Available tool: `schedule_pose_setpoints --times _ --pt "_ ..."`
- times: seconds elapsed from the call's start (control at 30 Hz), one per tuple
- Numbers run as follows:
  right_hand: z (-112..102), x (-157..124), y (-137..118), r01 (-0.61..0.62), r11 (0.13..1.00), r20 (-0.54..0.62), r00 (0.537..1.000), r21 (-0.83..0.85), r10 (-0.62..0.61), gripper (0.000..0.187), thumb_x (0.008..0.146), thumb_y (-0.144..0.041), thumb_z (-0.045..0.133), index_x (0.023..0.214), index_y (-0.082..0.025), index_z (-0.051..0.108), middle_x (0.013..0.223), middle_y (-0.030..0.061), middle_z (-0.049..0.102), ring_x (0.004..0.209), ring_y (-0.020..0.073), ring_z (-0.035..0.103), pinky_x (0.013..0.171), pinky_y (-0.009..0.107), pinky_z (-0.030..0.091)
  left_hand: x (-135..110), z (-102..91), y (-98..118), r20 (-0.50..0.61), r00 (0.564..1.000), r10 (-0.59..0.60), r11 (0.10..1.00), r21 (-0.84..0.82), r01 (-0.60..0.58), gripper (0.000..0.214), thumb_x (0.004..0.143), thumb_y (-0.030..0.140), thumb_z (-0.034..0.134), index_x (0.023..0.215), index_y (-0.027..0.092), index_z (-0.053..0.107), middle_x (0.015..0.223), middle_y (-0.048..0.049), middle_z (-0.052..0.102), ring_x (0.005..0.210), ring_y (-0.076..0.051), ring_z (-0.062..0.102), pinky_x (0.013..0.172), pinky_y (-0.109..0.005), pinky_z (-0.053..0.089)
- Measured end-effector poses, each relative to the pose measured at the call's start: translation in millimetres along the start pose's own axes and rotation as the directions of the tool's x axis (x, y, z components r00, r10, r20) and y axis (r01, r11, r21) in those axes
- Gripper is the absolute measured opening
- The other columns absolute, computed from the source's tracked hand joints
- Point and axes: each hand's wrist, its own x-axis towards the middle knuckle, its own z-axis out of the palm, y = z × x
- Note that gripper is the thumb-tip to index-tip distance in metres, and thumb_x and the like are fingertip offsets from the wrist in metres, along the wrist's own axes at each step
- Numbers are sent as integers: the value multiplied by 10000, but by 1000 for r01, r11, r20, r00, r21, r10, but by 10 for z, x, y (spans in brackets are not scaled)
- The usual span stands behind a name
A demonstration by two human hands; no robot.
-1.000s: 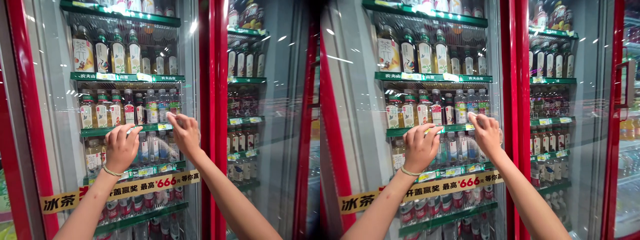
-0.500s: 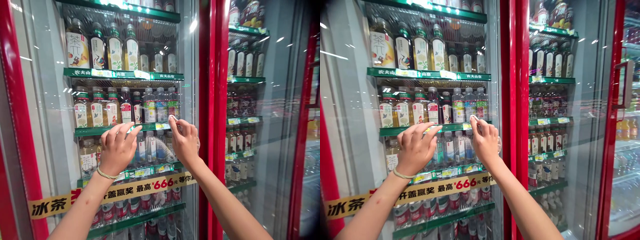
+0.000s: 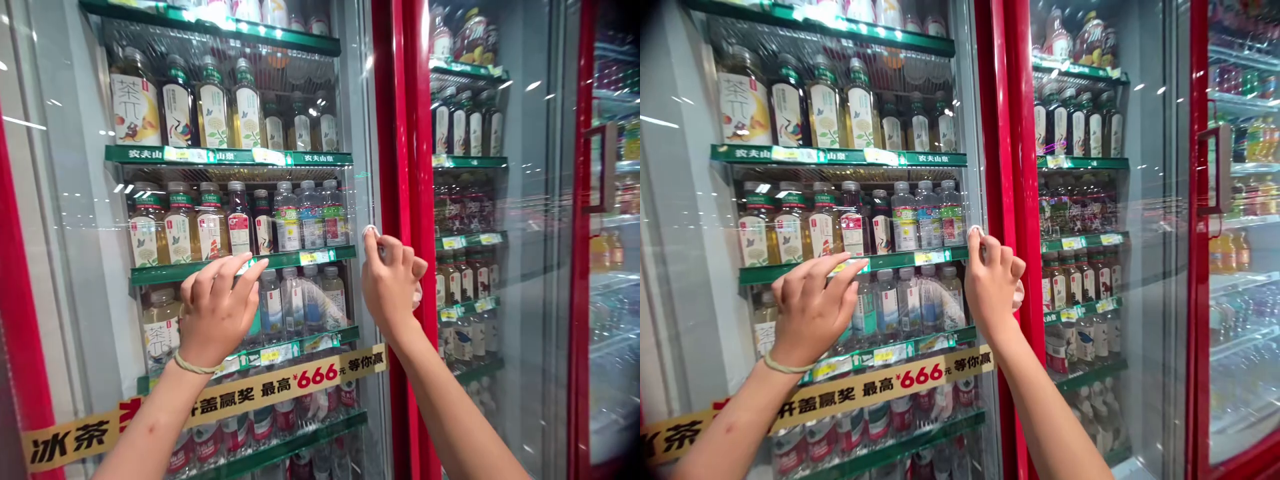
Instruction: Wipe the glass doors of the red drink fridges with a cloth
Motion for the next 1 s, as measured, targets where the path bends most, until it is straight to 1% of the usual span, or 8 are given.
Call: schedule_pose_setpoints --times 0.13,0.3,0.43,0.57,0.67,0.77,0.9,1.0 --pt "-45 -48 20 100 995 43 994 5 -100 649 973 -78 434 1602 -188 316 1273 154 615 1025 256 476 839 402 329 -8 -4 -4 0 1000 1 1000 4 -1 457 886 210 712 1329 291 632 1314 -70 682 1198 -304 572 973 -461 373" --pt "-119 -13 89 -22 999 61 998 -27 24 592 965 -67 418 1547 -175 419 1226 170 613 1017 275 466 843 425 294 -24 6 -14 11 1000 -12 1000 10 11 474 887 219 718 1343 300 623 1317 -71 682 1198 -317 581 980 -472 376" --pt "-154 32 132 58 998 79 995 0 -58 587 952 -56 408 1531 -150 434 1205 178 620 989 271 452 823 426 292 -30 5 -17 11 1000 -14 1000 -2 14 481 883 208 719 1345 304 623 1325 -75 676 1205 -322 580 970 -477 376" --pt "-213 48 140 21 1000 77 997 0 -21 606 933 -59 407 1530 -160 440 1139 180 616 980 282 450 813 432 295 -36 8 -15 15 999 -29 999 -22 30 507 886 206 713 1369 319 609 1323 -73 672 1209 -323 576 965 -479 371" --pt "-264 -22 106 69 997 125 990 27 -72 619 919 -52 433 1532 -130 428 1096 175 624 947 273 455 818 429 321 -46 24 -15 23 999 -34 999 -36 35 547 886 211 713 1401 342 586 1327 -68 666 1223 -323 567 975 -479 365" --pt "-251 -112 87 96 994 136 985 52 -102 653 923 -45 423 1564 -156 377 1209 178 620 966 265 473 832 425 343 -54 32 -18 29 999 -37 999 -39 38 578 883 211 716 1425 348 569 1339 -69 659 1235 -324 557 986 -480 362" --pt "-169 -217 34 0 999 106 994 39 -4 781 905 -4 367 1644 -172 181 1272 205 598 1042 288 501 840 427 371 -48 12 -28 27 999 -20 999 -41 21 583 886 208 712 1436 334 562 1345 -74 661 1227 -317 563 984 -472 365" --pt "-122 -305 -68 38 996 113 992 82 -47 822 912 1 393 1662 -184 112 1310 196 590 1043 274 515 856 411 384 -38 -5 -30 31 1000 -2 999 -47 3 571 889 202 709 1430 317 568 1333 -77 671 1211 -310 576 977 -463 369"
